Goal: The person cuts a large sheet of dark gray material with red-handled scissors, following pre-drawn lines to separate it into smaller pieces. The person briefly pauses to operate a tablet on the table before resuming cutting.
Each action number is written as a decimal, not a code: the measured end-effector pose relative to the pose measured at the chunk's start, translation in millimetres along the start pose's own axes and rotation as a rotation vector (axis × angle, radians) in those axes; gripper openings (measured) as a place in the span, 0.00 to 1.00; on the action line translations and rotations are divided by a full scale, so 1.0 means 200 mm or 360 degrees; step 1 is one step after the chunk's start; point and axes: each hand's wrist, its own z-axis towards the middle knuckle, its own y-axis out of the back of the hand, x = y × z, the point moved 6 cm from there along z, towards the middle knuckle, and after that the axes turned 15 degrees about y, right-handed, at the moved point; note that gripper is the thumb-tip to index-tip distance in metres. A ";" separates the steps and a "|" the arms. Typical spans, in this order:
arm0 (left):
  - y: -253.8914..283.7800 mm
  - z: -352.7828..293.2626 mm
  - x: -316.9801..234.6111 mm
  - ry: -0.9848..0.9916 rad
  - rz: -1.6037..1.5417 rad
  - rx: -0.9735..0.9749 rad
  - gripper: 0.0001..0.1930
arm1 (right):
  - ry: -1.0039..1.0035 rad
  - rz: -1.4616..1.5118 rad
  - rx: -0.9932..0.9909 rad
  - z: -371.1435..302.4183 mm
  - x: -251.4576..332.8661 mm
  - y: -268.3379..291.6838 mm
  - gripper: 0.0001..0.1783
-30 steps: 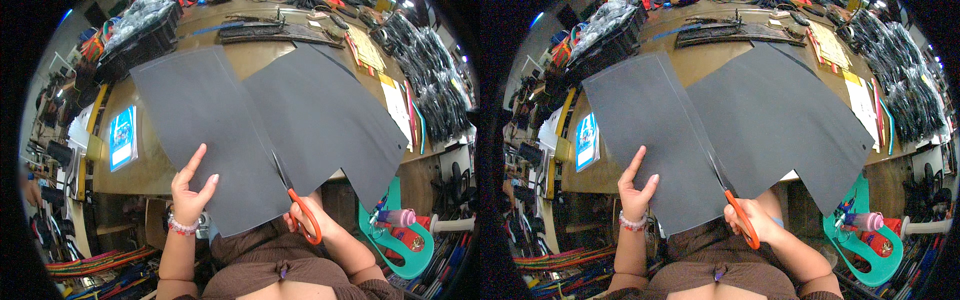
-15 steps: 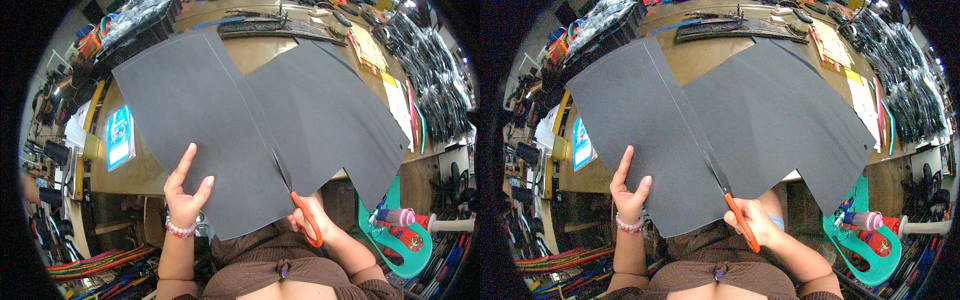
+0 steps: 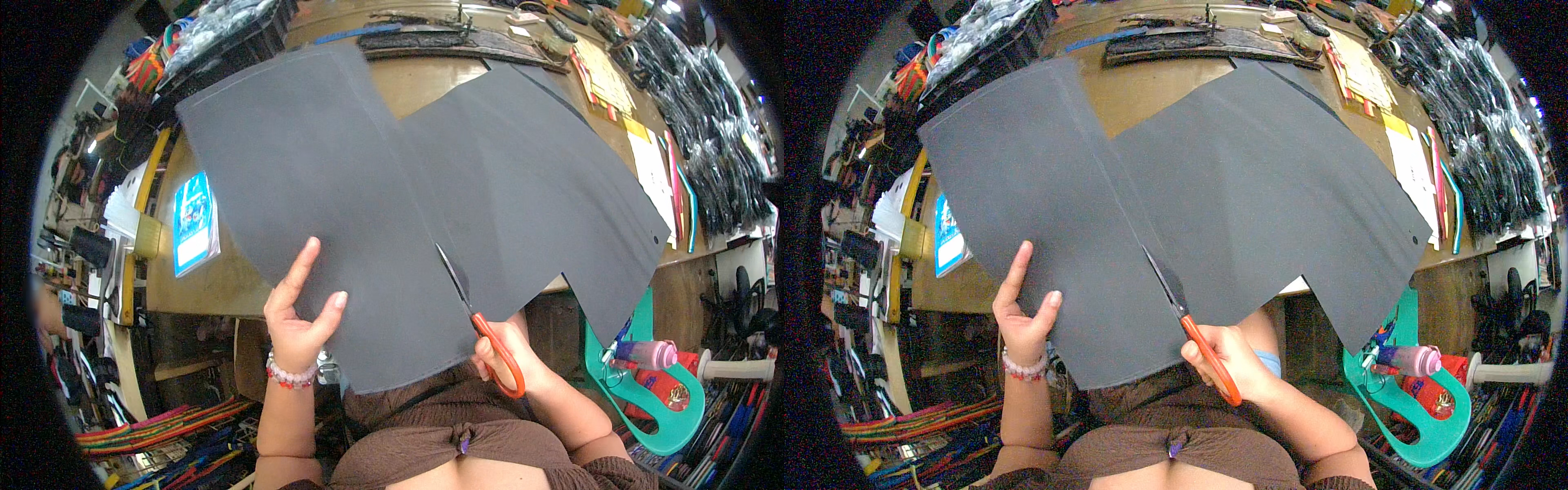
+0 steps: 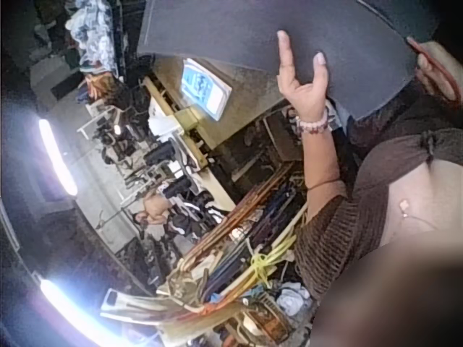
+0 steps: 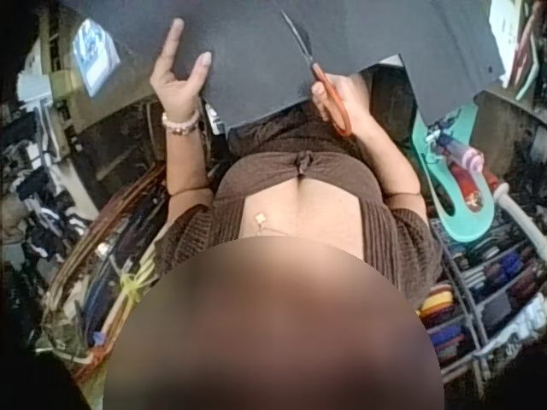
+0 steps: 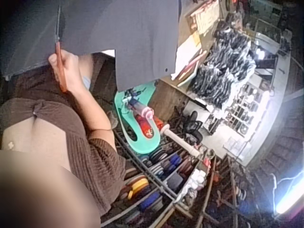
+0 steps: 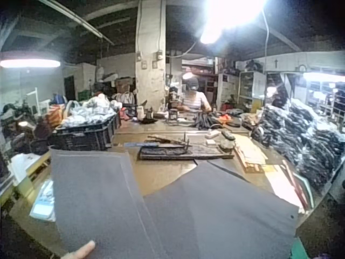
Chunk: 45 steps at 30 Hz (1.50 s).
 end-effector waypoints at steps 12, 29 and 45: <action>-0.02 -0.03 0.00 -0.0012 -0.0059 0.0040 0.29 | 0.0119 -0.0004 -0.0157 0.01 0.02 0.00 0.29; -0.06 -0.07 -0.01 -0.0062 -0.0231 0.0162 0.30 | 0.0479 -0.0305 -0.0213 0.08 0.15 0.04 0.32; -0.04 -0.05 -0.02 -0.0039 -0.0220 0.0151 0.31 | 0.0589 -0.0324 -0.0204 0.07 0.19 0.03 0.30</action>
